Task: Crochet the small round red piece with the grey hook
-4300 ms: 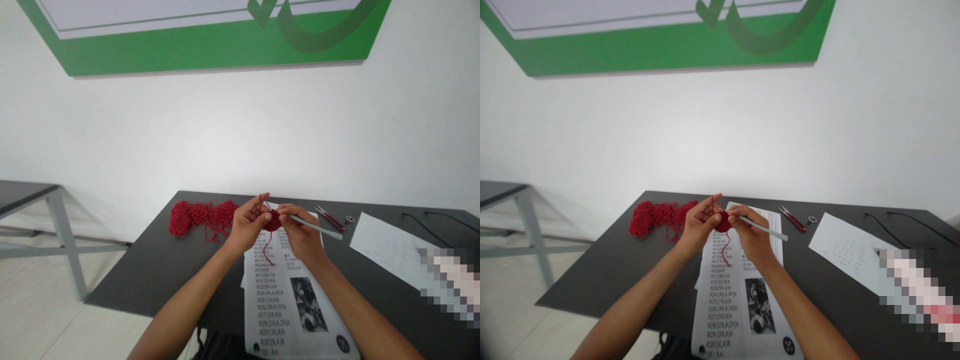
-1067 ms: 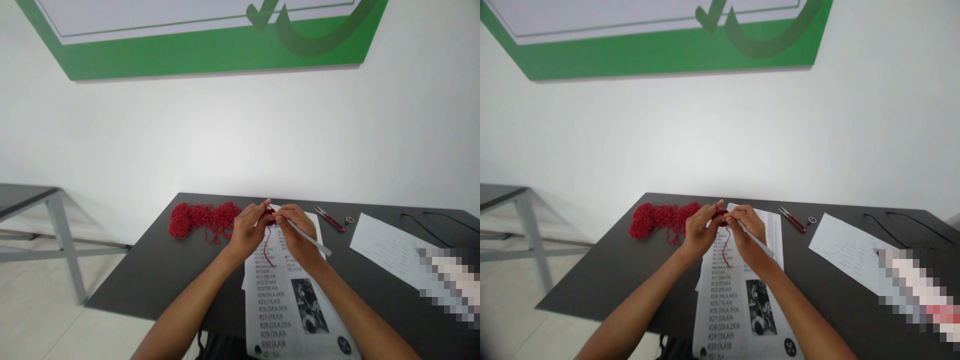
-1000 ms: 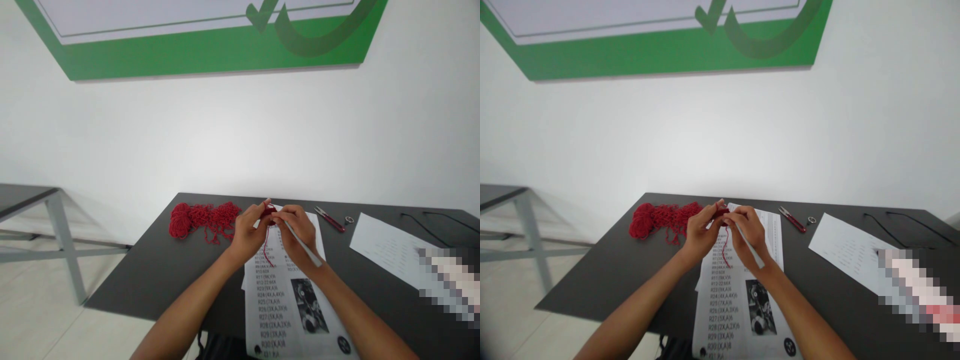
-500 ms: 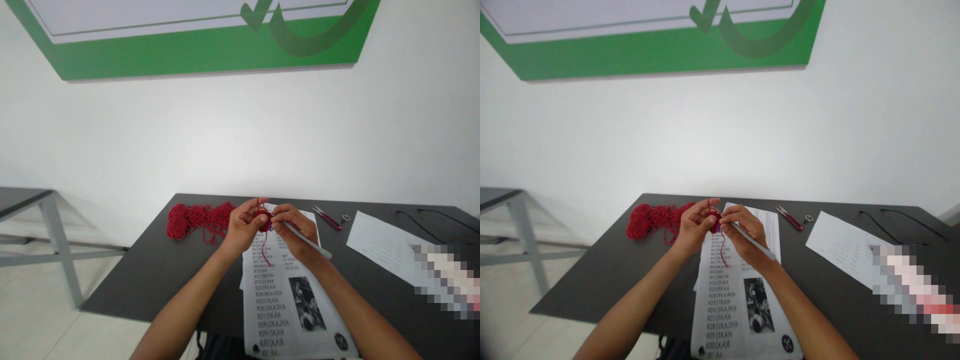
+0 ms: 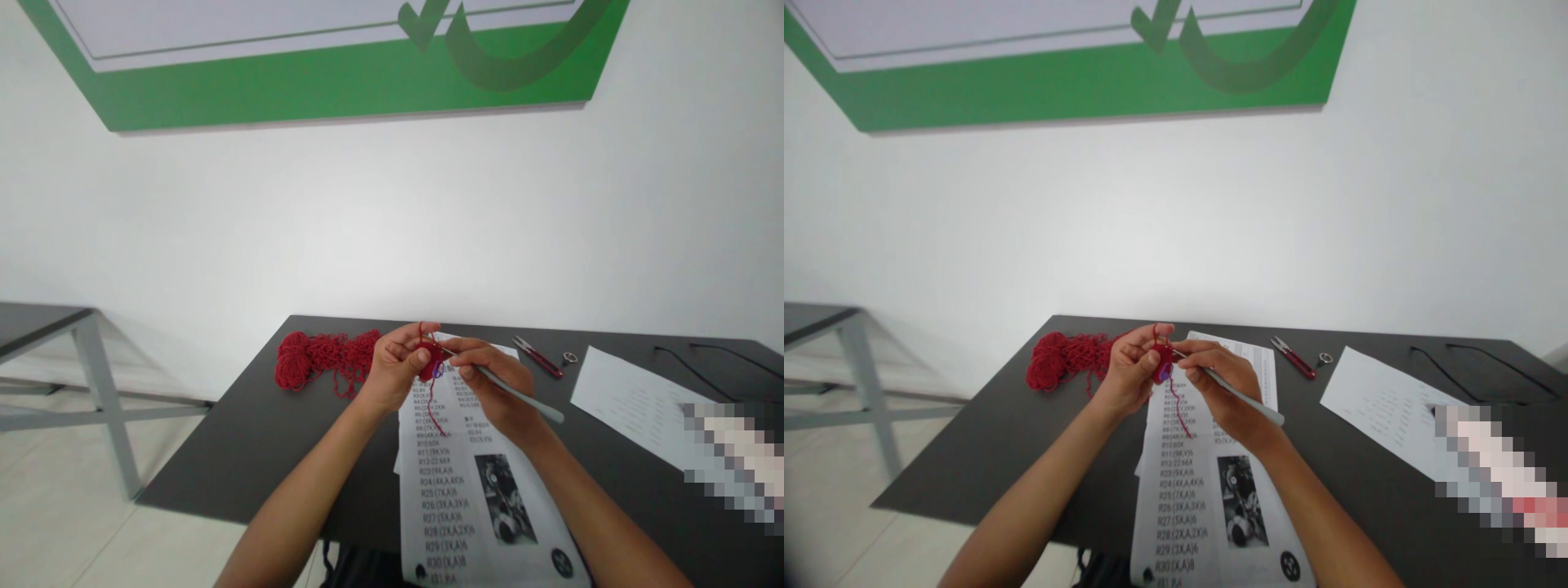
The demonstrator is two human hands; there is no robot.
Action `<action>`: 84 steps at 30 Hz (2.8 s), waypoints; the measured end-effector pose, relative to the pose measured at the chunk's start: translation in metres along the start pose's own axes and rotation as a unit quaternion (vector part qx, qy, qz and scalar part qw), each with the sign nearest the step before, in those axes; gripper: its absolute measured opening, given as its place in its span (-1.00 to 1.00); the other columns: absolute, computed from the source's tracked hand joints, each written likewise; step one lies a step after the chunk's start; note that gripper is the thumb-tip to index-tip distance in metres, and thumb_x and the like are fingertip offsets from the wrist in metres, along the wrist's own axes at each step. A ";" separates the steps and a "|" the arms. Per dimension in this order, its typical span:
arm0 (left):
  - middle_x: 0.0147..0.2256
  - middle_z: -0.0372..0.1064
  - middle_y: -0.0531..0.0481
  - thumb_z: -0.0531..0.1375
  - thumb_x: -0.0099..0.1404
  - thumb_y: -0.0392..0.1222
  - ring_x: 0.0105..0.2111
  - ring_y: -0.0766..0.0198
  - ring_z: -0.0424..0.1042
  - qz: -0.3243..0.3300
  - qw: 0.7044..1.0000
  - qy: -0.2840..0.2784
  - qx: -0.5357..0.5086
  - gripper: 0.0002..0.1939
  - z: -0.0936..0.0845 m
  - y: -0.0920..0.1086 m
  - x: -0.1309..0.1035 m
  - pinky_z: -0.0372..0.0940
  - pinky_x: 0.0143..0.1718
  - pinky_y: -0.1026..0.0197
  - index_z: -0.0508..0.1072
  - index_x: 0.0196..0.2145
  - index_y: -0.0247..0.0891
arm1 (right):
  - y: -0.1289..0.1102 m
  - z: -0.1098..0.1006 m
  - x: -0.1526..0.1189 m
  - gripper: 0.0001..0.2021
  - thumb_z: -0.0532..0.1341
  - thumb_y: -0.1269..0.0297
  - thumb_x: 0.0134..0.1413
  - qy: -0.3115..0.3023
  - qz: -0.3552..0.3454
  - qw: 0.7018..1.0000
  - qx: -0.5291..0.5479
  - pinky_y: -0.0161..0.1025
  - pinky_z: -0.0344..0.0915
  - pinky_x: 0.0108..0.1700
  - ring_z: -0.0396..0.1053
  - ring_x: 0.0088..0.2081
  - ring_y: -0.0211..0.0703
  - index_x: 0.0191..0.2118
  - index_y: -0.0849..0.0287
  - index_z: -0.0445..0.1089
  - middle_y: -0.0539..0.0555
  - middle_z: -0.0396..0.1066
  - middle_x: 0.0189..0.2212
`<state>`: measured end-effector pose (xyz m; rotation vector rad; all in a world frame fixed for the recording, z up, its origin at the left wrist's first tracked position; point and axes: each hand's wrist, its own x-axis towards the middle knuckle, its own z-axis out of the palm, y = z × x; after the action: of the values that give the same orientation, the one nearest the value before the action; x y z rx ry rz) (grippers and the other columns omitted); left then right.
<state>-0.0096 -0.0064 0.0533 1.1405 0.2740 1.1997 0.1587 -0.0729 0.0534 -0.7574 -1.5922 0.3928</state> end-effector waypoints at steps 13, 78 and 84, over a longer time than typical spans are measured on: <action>-0.43 0.61 -0.01 0.58 0.02 -0.08 -0.53 0.37 0.56 -0.061 0.990 -0.011 -0.124 -0.55 -0.001 0.002 0.000 0.42 -0.48 0.43 0.62 -0.18 -0.31 | 0.000 0.005 -0.005 -0.89 0.29 0.14 0.33 0.009 0.072 0.993 0.092 -0.02 0.50 0.13 0.60 0.06 0.03 -0.20 -0.01 0.55 0.05 0.64 0.04; -0.32 0.64 -0.08 0.40 0.21 -0.23 -0.36 0.20 0.59 0.185 0.891 0.041 0.411 -0.69 0.006 -0.010 -0.005 0.49 -0.27 0.20 0.67 -0.05 -0.19 | 0.020 0.004 -0.005 -0.86 0.20 0.35 0.36 0.031 -0.111 0.983 -0.143 0.01 0.51 -0.02 0.52 -0.06 -0.01 -0.07 -0.01 0.46 0.11 0.54 -0.12; -0.27 0.64 -0.09 0.31 0.30 -0.30 -0.30 0.21 0.58 0.255 0.856 0.038 0.449 -0.67 0.000 -0.017 -0.005 0.47 -0.19 0.19 0.65 0.00 -0.15 | 0.026 0.004 -0.007 -0.75 0.23 0.39 0.32 -0.032 -0.157 0.963 -0.216 0.10 0.48 0.10 0.50 0.06 0.06 0.03 -0.07 0.44 0.13 0.52 -0.03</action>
<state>-0.0013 -0.0090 0.0374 2.0729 0.6664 1.6444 0.1612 -0.0577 0.0306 -0.8041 -1.8511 -0.1698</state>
